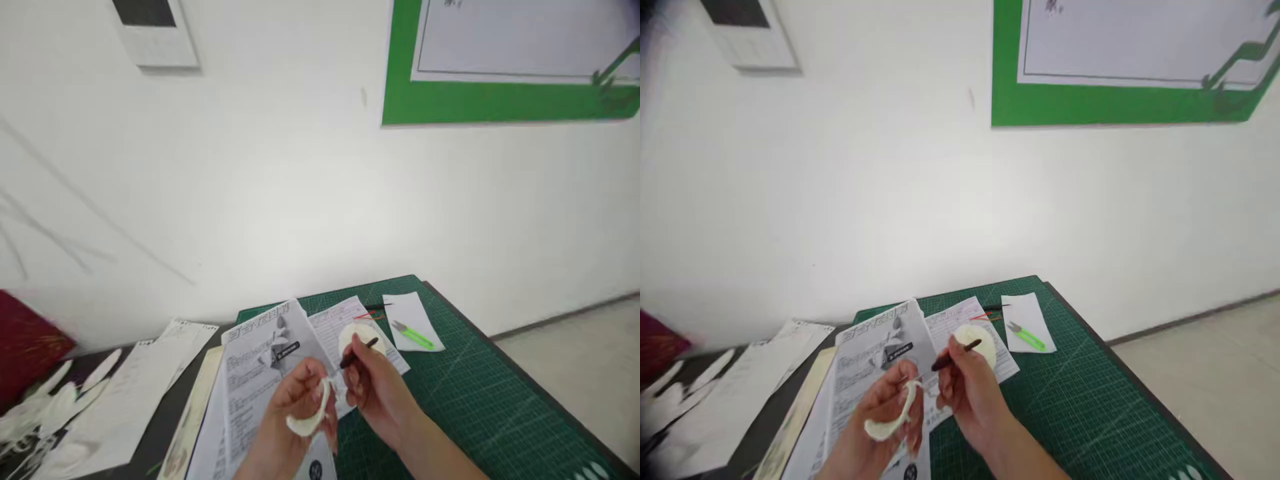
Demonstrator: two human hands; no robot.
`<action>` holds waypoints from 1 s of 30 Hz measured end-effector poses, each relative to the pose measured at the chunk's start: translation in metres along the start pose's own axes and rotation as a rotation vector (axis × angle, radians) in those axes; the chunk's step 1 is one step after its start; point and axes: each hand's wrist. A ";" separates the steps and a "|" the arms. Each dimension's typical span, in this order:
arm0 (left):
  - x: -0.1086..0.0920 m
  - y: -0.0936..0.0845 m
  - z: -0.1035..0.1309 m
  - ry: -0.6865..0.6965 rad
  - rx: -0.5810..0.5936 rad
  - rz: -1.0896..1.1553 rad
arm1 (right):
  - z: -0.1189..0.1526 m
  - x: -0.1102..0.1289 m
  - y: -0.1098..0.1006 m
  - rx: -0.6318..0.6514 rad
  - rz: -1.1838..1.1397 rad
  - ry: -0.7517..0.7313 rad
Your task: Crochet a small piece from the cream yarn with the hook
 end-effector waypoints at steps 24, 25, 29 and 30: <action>-0.014 0.001 0.006 -0.088 -0.149 -0.028 | 0.011 0.003 0.003 0.097 0.024 -0.182; -0.014 0.001 0.006 -0.078 -0.145 -0.042 | 0.011 0.003 0.003 0.094 0.019 -0.176; -0.013 0.002 0.007 -0.060 -0.143 -0.107 | 0.010 0.005 0.003 0.068 -0.002 -0.167; -0.013 0.002 0.007 -0.060 -0.143 -0.121 | 0.010 0.005 0.003 0.065 -0.003 -0.174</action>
Point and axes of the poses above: each hand's wrist, its own z-axis away from the middle knuckle, its own y-axis out of the palm, x = y × z, and after that the axes turned 4 degrees about -x, right-handed
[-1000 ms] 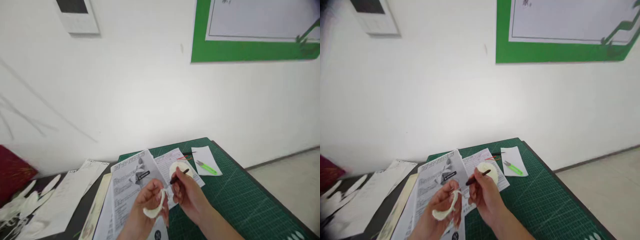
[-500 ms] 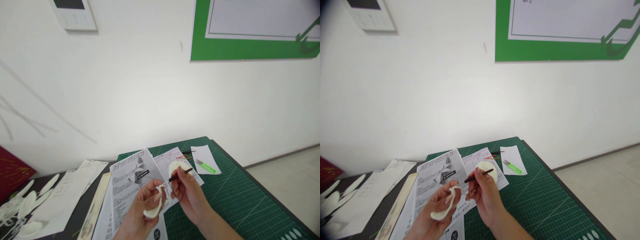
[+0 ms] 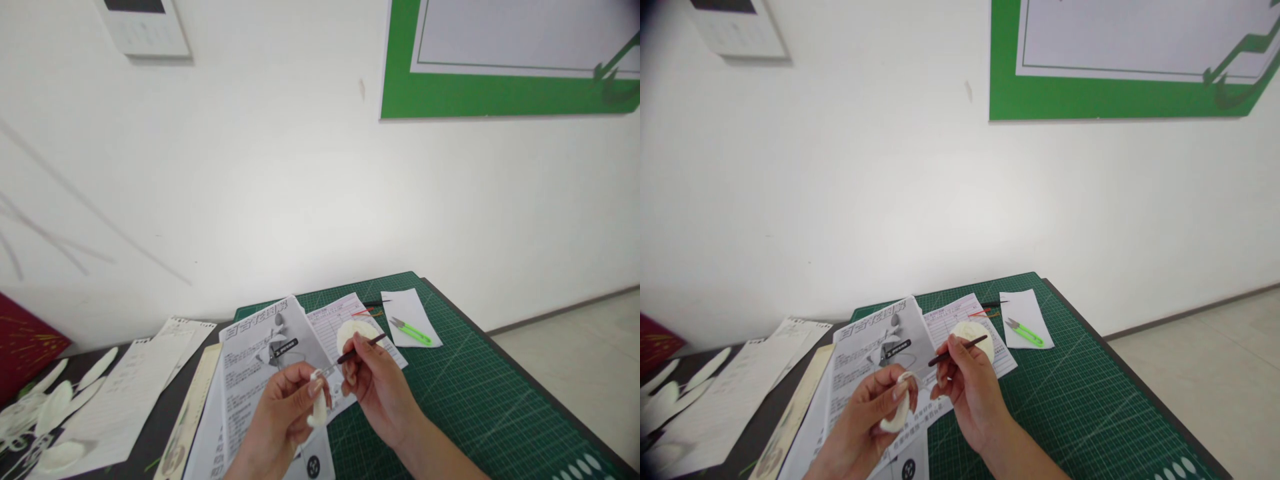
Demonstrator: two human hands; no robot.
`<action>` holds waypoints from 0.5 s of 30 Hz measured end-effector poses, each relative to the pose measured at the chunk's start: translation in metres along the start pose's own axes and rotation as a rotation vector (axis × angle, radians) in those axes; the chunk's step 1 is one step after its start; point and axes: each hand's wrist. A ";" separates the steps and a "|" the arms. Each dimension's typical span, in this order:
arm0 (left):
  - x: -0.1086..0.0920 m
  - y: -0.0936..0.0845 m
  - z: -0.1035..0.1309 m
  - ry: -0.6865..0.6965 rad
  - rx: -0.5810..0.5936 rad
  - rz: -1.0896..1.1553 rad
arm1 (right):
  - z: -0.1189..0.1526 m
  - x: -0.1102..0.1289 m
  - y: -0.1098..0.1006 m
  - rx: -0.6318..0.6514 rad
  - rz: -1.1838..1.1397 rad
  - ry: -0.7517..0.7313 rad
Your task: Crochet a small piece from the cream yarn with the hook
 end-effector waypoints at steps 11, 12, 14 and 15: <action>-0.001 0.001 0.004 0.175 -0.086 -0.334 | 0.001 0.004 0.000 0.013 0.009 0.028; -0.001 0.001 0.004 0.195 -0.108 -0.336 | 0.001 0.003 0.000 0.021 0.014 0.048; 0.000 0.001 0.003 0.229 -0.150 -0.327 | 0.002 0.001 0.000 0.036 0.031 0.066; 0.000 0.001 0.002 0.244 -0.164 -0.323 | 0.003 0.000 0.000 0.043 0.044 0.059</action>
Point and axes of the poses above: each hand's wrist, its own z-axis away from the middle knuckle, its own y-axis out of the palm, x = y × z, and after that the axes turned 4 degrees about -x, right-handed
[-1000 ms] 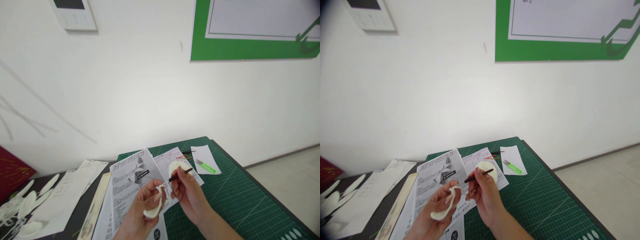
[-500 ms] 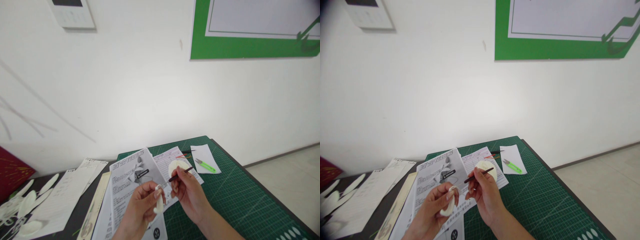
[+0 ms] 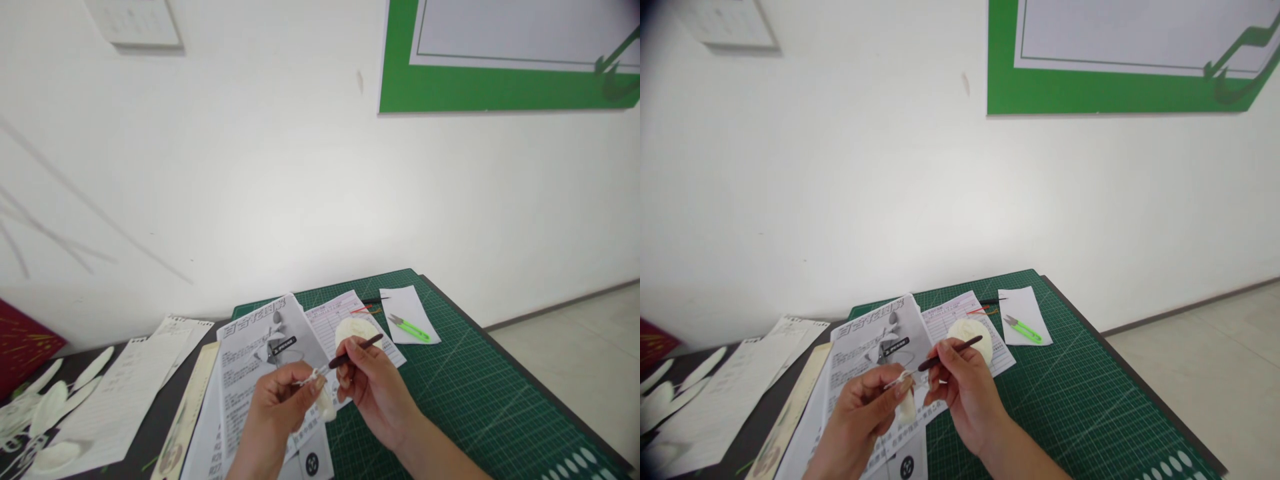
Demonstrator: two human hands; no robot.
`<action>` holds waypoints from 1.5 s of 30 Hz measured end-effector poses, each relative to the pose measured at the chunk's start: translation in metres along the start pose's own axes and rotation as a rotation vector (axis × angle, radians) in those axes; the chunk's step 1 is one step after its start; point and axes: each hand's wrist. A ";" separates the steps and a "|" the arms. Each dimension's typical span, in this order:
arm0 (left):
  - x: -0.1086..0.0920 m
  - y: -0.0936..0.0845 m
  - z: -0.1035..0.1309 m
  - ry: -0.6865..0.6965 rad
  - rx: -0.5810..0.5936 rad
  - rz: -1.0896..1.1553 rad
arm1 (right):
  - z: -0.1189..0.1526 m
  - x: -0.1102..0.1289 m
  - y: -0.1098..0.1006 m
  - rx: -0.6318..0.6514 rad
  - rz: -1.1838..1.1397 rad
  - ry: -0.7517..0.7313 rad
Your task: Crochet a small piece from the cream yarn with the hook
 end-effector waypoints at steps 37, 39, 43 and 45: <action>-0.003 0.012 0.004 0.030 -0.101 0.075 | 0.008 -0.019 0.003 -0.012 0.027 -0.008; -0.004 0.013 0.005 0.025 -0.095 0.068 | 0.008 -0.018 0.003 -0.011 0.046 0.003; -0.006 0.016 0.007 0.027 -0.097 0.066 | 0.007 -0.015 0.003 -0.012 0.076 0.056; -0.007 0.018 0.009 0.050 -0.094 0.092 | 0.007 -0.013 0.003 0.004 0.080 0.074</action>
Point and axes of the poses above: each hand's wrist, its own z-axis away from the middle knuckle, its own y-axis out of the palm, x = y × z, and after that the axes turned 4 degrees about -x, right-handed
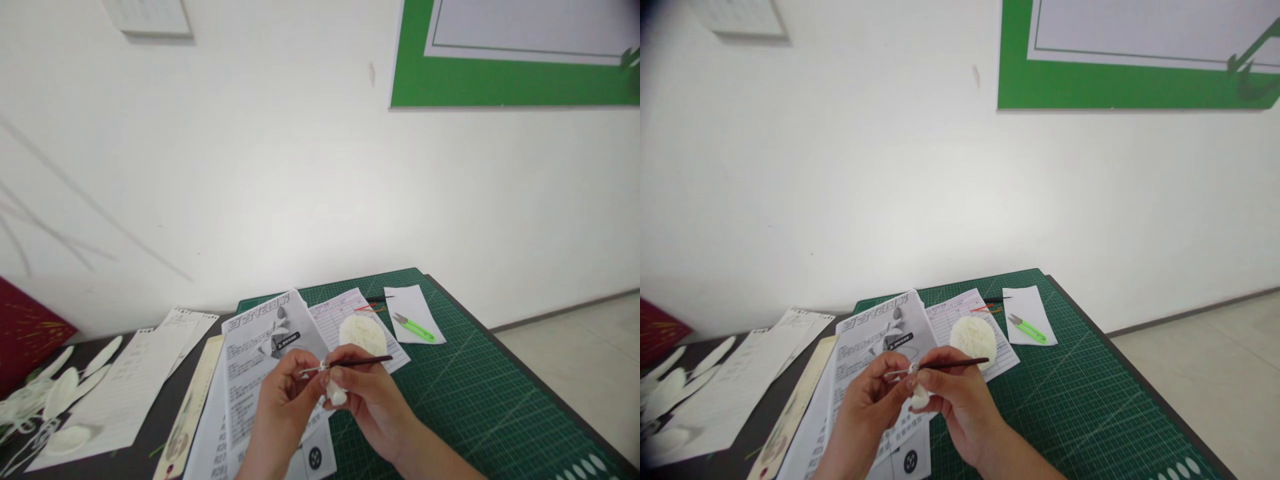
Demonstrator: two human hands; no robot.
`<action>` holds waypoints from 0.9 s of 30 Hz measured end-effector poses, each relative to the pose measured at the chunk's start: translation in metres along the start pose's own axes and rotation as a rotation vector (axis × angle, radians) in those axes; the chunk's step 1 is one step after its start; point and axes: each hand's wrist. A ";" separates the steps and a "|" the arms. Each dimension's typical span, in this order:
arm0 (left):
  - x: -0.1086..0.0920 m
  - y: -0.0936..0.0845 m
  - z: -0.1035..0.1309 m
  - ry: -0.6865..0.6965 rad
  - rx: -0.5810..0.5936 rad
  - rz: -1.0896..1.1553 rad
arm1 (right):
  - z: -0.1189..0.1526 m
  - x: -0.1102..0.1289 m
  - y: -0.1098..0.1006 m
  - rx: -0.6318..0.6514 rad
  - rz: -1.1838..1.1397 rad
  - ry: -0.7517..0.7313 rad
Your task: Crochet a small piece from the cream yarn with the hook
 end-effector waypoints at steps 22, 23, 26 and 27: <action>0.004 -0.012 -0.007 0.289 0.115 -0.287 | -0.002 0.002 -0.004 0.028 -0.134 0.022; 0.003 -0.012 -0.007 0.254 0.121 -0.262 | -0.002 0.002 -0.003 0.029 -0.135 0.017; 0.005 -0.012 -0.007 0.163 0.080 -0.181 | -0.001 0.002 -0.002 0.030 -0.087 -0.003; 0.006 -0.012 -0.007 0.135 0.069 -0.165 | -0.001 0.002 -0.001 0.035 -0.054 -0.005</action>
Point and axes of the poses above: each hand's wrist, its own z-axis away from the middle knuckle, its own y-axis out of the palm, x = y × z, and after that the axes turned 4 degrees about -x, right-handed
